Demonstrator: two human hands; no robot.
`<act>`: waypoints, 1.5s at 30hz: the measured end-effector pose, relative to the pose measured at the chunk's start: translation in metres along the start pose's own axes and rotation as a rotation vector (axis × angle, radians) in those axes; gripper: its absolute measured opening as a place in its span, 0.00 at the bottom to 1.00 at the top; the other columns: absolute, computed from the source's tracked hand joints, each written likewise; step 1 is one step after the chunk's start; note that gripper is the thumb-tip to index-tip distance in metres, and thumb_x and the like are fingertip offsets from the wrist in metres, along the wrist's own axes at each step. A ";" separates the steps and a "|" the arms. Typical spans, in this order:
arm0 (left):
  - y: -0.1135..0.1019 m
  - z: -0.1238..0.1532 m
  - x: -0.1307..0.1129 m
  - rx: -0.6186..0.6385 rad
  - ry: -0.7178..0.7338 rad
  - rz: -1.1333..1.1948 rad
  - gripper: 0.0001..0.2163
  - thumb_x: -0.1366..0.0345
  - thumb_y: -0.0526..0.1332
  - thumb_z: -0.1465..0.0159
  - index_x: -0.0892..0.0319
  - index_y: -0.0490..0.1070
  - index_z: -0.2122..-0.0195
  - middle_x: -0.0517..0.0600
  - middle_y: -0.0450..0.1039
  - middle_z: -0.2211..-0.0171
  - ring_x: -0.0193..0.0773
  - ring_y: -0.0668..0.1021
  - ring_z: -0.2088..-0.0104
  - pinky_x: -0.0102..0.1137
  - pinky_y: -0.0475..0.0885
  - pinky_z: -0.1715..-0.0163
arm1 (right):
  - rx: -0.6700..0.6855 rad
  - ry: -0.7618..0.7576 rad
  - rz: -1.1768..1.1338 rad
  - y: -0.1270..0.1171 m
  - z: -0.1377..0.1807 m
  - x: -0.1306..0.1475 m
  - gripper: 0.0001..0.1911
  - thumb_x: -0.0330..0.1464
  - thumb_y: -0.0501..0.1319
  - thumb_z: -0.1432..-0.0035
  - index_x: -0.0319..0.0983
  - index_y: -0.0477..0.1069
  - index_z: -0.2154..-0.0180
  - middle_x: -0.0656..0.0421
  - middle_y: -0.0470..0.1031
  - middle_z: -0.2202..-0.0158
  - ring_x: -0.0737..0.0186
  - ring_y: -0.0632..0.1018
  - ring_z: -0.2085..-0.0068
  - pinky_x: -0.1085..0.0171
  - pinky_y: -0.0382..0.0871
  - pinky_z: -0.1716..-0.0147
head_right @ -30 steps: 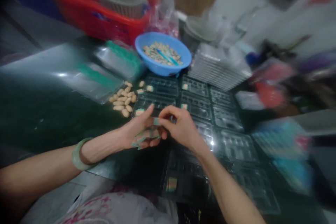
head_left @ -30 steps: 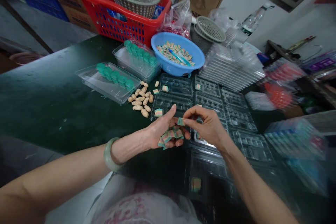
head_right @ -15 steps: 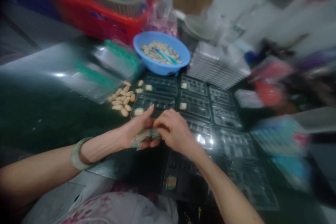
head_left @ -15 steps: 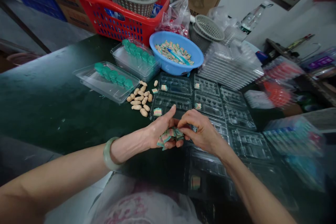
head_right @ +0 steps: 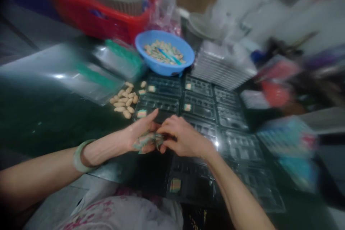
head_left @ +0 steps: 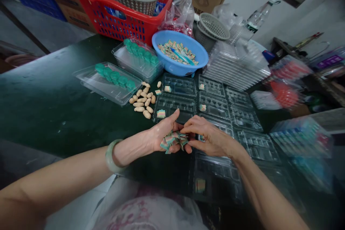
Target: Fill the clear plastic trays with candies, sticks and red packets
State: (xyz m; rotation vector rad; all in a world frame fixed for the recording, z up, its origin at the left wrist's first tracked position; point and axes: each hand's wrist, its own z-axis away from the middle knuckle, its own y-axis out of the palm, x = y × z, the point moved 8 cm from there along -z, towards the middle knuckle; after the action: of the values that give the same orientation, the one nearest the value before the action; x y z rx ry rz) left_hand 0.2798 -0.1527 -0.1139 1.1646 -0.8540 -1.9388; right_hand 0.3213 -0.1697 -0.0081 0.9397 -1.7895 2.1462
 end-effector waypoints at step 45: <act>0.005 0.003 0.001 0.013 -0.037 0.058 0.26 0.49 0.48 0.39 0.72 0.71 0.67 0.59 0.72 0.77 0.38 0.73 0.82 0.26 0.64 0.90 | -0.464 0.331 -0.189 -0.010 0.022 -0.036 0.08 0.27 0.56 0.43 0.37 0.74 0.65 0.58 0.73 0.69 0.63 0.72 0.65 0.64 0.62 0.63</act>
State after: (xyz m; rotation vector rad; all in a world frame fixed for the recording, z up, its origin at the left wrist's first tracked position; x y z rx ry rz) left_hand 0.2784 -0.1560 -0.1090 1.1023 -0.9114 -1.9162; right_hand 0.3624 -0.1788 -0.0193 0.5731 -1.8240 1.5600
